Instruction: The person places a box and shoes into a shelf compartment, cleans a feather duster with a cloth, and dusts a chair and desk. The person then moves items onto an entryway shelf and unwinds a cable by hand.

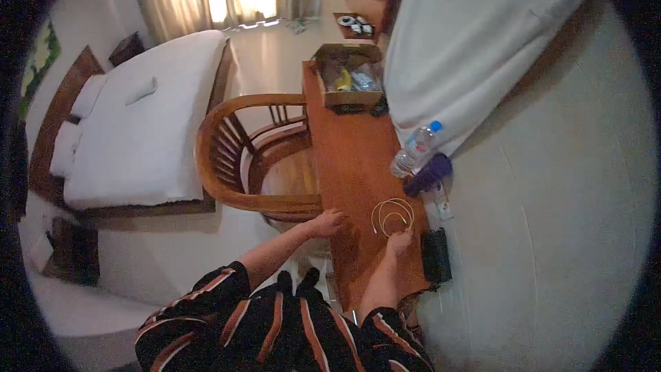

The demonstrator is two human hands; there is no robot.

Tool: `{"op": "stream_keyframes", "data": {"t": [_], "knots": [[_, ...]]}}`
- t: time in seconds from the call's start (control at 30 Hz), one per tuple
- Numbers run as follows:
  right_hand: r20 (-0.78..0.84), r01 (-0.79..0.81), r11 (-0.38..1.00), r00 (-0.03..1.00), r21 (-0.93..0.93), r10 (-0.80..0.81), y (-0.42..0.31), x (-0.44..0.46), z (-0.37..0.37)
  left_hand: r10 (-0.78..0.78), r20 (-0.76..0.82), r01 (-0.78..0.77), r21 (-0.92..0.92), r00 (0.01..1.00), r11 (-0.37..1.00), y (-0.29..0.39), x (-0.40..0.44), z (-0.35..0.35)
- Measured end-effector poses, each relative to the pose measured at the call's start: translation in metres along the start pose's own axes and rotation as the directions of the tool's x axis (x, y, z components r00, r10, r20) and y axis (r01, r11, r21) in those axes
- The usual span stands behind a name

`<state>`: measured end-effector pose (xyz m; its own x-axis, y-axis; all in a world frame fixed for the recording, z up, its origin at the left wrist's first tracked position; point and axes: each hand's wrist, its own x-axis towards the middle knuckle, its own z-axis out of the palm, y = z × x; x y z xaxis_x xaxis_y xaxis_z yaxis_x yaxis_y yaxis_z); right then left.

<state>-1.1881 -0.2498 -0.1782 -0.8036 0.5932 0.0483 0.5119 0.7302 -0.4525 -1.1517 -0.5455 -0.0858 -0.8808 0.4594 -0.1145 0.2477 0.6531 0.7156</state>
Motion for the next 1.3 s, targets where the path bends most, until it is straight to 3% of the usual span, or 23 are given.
{"op": "stream_keyframes", "data": {"t": [0.03, 0.07, 0.13, 0.2, 0.27, 0.3, 0.37, 0.4, 0.43, 0.47, 0.5, 0.6, 0.63, 0.67, 0.7, 0.8, 0.93, 1.0, 1.03, 1.17, 1.23, 1.27, 1.3], "knots": [[0.099, -0.054, 0.937, 0.995, 0.344, 0.021, -0.003, 0.003, 0.005, 0.055, 0.016, -0.054, -0.012, 0.998, 0.998, 0.003, -0.005, -0.007], [0.209, -0.141, 0.759, 0.978, 0.635, 0.006, -0.008, 0.005, 0.013, 0.031, -0.007, -0.031, -0.018, 1.000, 0.999, 0.009, -0.010, -0.011], [0.260, -0.110, 0.688, 0.958, 0.717, -0.118, -0.057, -0.024, -0.025, 0.123, -0.111, -0.139, -0.147, 0.986, 0.979, 0.017, -0.021, -0.023], [0.294, -0.096, 0.602, 0.925, 0.793, -0.241, -0.114, -0.068, -0.073, 0.146, -0.179, -0.173, -0.146, 0.973, 0.974, 0.036, -0.045, -0.047], [0.381, -0.114, 0.503, 0.797, 0.857, -0.469, -0.158, -0.110, -0.101, 0.171, -0.246, -0.208, -0.135, 0.954, 0.969, 0.053, -0.077, -0.076], [0.391, -0.109, 0.504, 0.775, 0.857, -0.496, -0.181, -0.133, -0.118, 0.145, -0.295, -0.196, -0.152, 0.944, 0.969, 0.059, -0.096, -0.091], [0.439, 0.110, 0.603, 0.585, 0.790, -0.682, -0.223, -0.179, -0.147, 0.088, -0.373, -0.160, -0.169, 0.924, 0.973, 0.061, -0.135, -0.113], [0.450, 0.116, 0.598, 0.551, 0.793, -0.703, -0.238, -0.202, -0.154, 0.123, -0.500, -0.152, -0.017, 0.857, 0.988, 0.059, -0.156, -0.120], [0.465, 0.291, 0.593, 0.405, 0.751, -0.787, -0.252, -0.225, -0.159, 0.176, -0.604, -0.116, 0.137, 0.777, 0.984, 0.057, -0.179, -0.129], [0.488, 0.457, 0.546, 0.249, 0.702, -0.836, -0.259, -0.245, -0.159, 0.153, -0.622, -0.086, 0.136, 0.768, 0.987, 0.057, -0.203, -0.136], [0.500, 0.468, 0.468, 0.061, 0.750, -0.864, -0.259, -0.257, -0.137, 0.138, -0.575, 0.009, 0.245, 0.807, 0.969, 0.058, -0.229, -0.144], [0.404, 0.544, 0.283, -0.114, 0.790, -0.908, -0.287, -0.315, -0.143, 0.139, -0.541, 0.107, 0.399, 0.829, 0.911, 0.046, -0.304, -0.156], [0.402, 0.541, 0.270, -0.139, 0.796, -0.905, -0.297, -0.334, -0.147, -0.090, -0.499, 0.155, 0.090, 0.862, 0.984, 0.051, -0.328, -0.164], [0.316, 0.480, 0.182, -0.213, 0.858, -0.925, -0.307, -0.354, -0.153, -0.291, -0.388, 0.217, -0.224, 0.875, 0.950, 0.053, -0.351, -0.166], [0.225, 0.409, 0.097, -0.277, 0.907, -0.934, -0.315, -0.374, -0.160, -0.284, -0.486, 0.192, -0.230, 0.827, 0.954, 0.048, -0.374, -0.160], [0.143, 0.447, -0.045, -0.377, 0.894, -0.915, -0.337, -0.432, -0.193, -0.368, -0.541, 0.234, -0.302, 0.757, 0.924, 0.044, -0.437, -0.159], [0.100, 0.467, -0.114, -0.409, 0.877, -0.907, -0.355, -0.478, -0.195, -0.373, -0.693, 0.282, -0.247, 0.617, 0.927, 0.039, -0.507, -0.152], [-0.075, 0.395, -0.196, -0.303, 0.897, -0.950, -0.365, -0.495, -0.191, -0.492, -0.645, 0.326, -0.369, 0.585, 0.870, 0.040, -0.536, -0.156], [-0.018, 0.307, -0.086, -0.219, 0.948, -0.976, -0.369, -0.502, -0.192, -0.495, -0.648, 0.330, -0.368, 0.579, 0.869, 0.039, -0.549, -0.157], [-0.021, 0.330, -0.049, -0.087, 0.943, -0.996, -0.410, -0.509, -0.203, -0.553, -0.605, 0.291, -0.481, 0.574, 0.827, 0.037, -0.583, -0.163], [-0.185, 0.279, -0.190, -0.046, 0.941, -0.982, -0.436, -0.512, -0.198, -0.562, -0.597, 0.238, -0.535, 0.573, 0.811, 0.033, -0.585, -0.164], [-0.187, 0.279, -0.193, -0.049, 0.941, -0.981, -0.442, -0.516, -0.202, -0.327, -0.834, 0.200, -0.264, 0.444, 0.944, 0.025, -0.584, -0.165], [-0.190, 0.236, -0.204, -0.083, 0.950, -0.978, -0.448, -0.519, -0.214, -0.180, -0.910, 0.192, -0.114, 0.373, 0.975, 0.024, -0.586, -0.169]]}}
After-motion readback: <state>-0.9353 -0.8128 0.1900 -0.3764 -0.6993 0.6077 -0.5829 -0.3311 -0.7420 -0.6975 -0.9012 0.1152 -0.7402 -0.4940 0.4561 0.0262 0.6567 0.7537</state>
